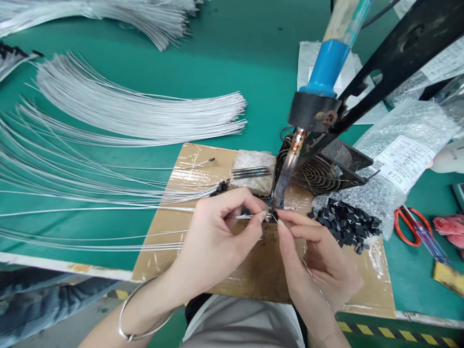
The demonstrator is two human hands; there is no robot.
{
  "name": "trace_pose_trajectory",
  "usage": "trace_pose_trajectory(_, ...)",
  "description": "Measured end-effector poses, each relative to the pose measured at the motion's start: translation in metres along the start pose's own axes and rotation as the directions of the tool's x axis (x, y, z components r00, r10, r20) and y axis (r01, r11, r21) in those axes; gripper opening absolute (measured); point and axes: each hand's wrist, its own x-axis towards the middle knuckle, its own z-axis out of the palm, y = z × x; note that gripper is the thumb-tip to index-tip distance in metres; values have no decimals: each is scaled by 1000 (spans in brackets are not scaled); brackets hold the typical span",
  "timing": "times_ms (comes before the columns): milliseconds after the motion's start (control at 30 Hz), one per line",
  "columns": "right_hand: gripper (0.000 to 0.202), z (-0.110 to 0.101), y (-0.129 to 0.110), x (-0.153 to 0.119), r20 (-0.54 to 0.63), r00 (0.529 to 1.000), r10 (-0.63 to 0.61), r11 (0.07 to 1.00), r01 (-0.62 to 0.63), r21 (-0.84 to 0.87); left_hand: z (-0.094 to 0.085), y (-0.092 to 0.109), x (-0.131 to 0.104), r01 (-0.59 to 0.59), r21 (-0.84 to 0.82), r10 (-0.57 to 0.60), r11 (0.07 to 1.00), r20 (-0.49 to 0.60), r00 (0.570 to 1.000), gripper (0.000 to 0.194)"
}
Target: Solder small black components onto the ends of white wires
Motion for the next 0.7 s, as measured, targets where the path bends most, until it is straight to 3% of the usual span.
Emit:
trace_pose_trajectory(533, 13, -2, 5, -4, 28, 999, 23, 999, -25, 42, 1, -3, 0, 7, 48, -9, 999, 28, 1000, 15)
trace_pose_trajectory(633, 13, -12, 11, -3, 37, 999, 29, 999, -30, 23, -1, -3, -5, -60, 168, 57, 984, 26, 998, 16)
trace_pose_trajectory(700, 13, -24, 21, 1, -3, 1000, 7, 996, -8, -90, -6, -3, -12, -153, 289, 154, 945, 19, 988, 17)
